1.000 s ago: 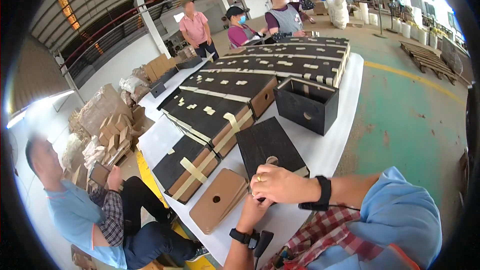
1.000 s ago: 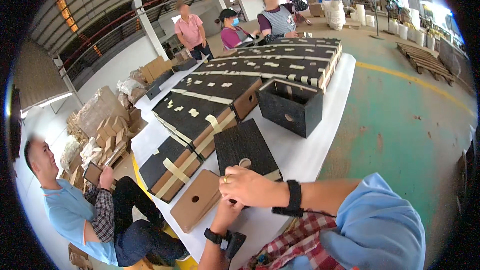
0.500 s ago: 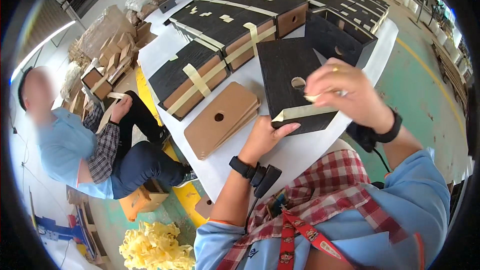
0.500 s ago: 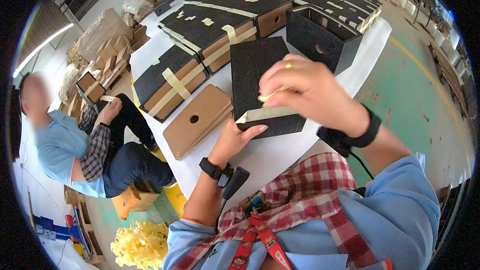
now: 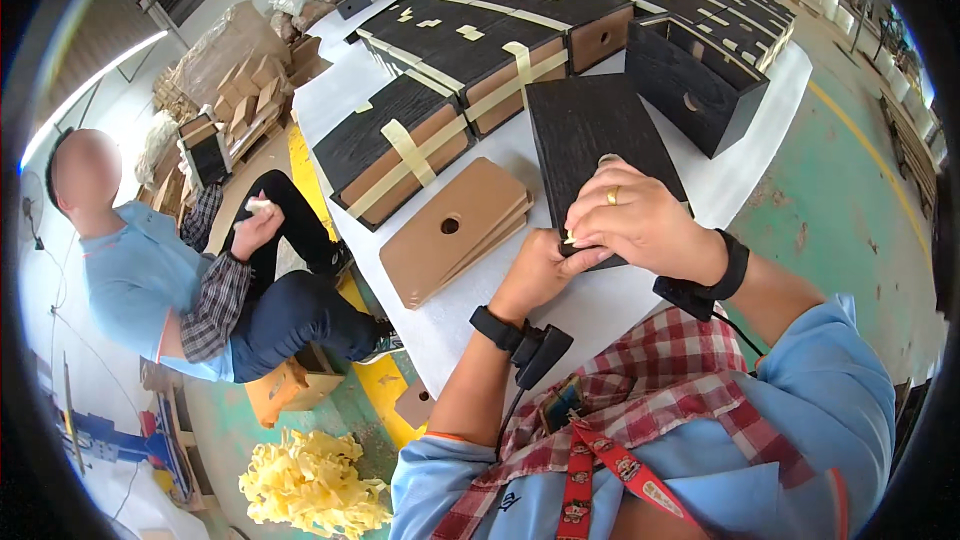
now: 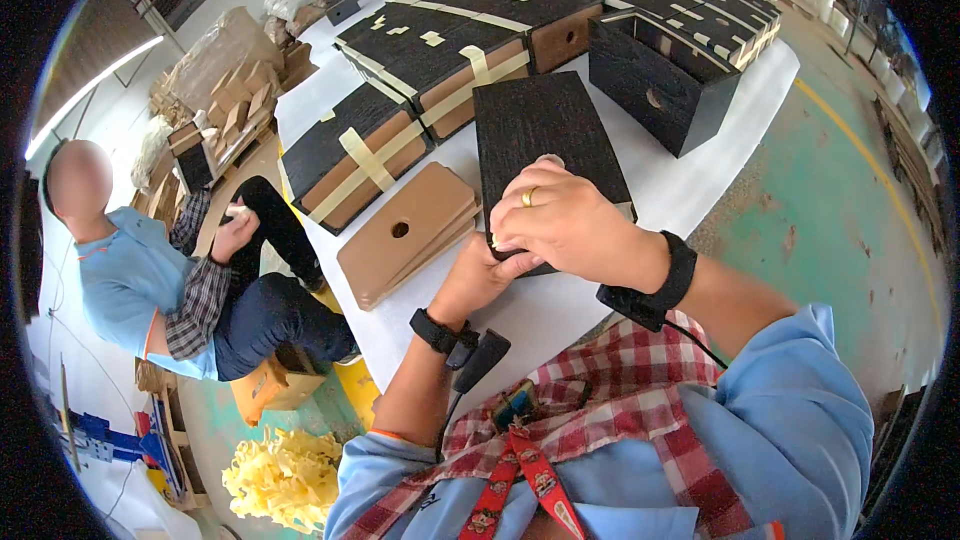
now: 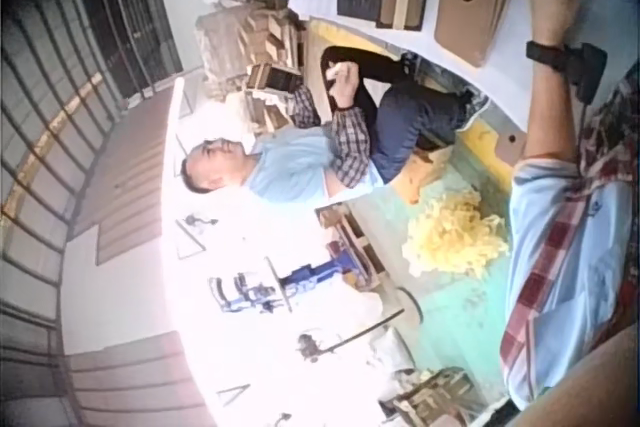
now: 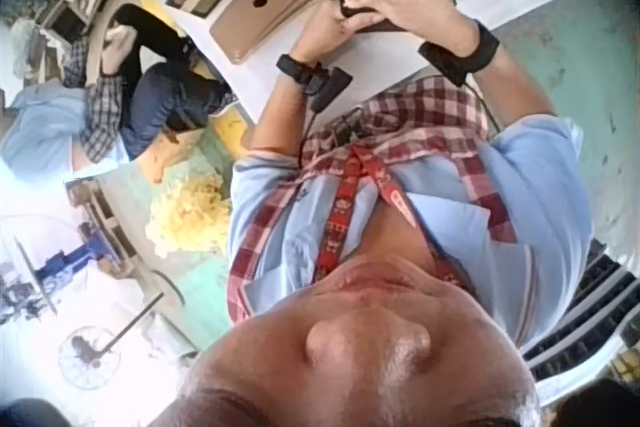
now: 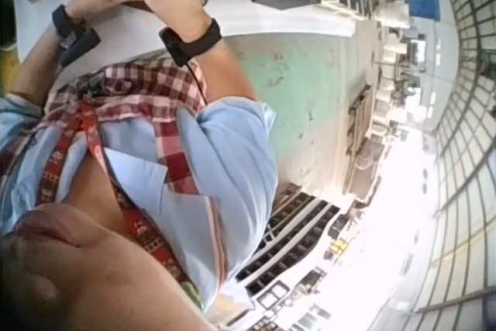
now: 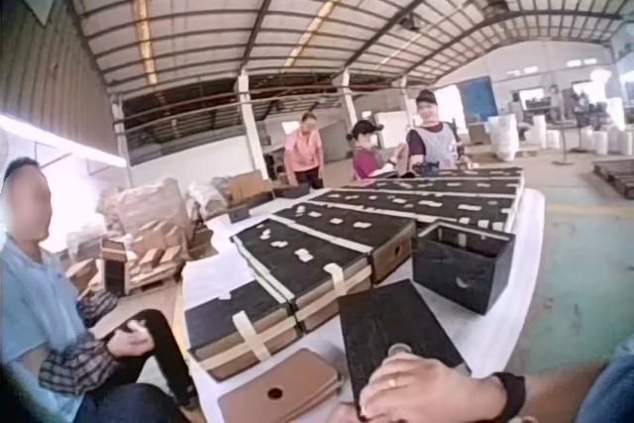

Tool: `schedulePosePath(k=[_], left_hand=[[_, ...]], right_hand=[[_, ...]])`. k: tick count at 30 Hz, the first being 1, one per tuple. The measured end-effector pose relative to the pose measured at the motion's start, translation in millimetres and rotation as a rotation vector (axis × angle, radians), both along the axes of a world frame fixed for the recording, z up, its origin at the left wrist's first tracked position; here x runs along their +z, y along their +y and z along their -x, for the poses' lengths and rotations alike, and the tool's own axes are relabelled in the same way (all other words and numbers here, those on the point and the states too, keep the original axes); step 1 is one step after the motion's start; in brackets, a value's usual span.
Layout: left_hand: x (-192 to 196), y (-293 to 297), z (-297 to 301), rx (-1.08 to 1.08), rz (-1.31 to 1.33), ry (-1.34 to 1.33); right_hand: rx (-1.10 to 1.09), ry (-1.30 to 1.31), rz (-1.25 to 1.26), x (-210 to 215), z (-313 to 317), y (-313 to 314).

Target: The person assembles small black boxes by hand, applying yellow tape to the edges and corners. They handle multiple boxes one at a time, wiping surfaces and securing tape strips before stacking the finished units on the table.

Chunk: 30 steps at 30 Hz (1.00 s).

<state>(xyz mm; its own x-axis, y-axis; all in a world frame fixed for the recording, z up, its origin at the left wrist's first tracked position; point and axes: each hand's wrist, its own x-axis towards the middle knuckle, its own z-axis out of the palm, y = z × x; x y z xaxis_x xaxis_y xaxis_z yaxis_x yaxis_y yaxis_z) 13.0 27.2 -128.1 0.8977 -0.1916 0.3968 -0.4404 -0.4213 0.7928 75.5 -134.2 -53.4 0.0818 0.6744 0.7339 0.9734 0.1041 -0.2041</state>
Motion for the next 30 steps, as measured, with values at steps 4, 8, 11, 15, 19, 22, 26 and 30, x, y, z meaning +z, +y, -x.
schedulePosePath(k=[4, 8, 11, 15, 19, 22, 26, 30], left_hand=[[-3, 4, -2, -0.015, 0.138, 0.071], [10, 1, 4, 0.001, 0.213, 0.257], [22, -12, 5, 0.069, 0.093, 0.356], [8, -15, -6, -0.001, 0.202, 0.179], [7, -15, -10, 0.136, 0.068, 0.073], [4, -19, -10, 0.343, -0.157, 0.005], [31, -13, 8, 0.482, -0.200, -0.083], [-1, -9, 12, 0.377, 0.024, -0.155]], right_hand=[[0.136, 0.185, 0.029, 19, -4, -25], [0.014, 0.801, -0.257, 29, -22, -107], [0.004, 0.928, -0.451, 26, -33, -148], [0.036, 0.802, -0.718, 58, -56, -248], [-0.045, 0.996, -0.952, 66, -7, -179], [0.417, 1.245, 0.087, 32, 22, -110], [0.477, 0.536, 0.484, -21, 35, -26], [0.382, 0.607, 0.677, -54, 45, -2]])
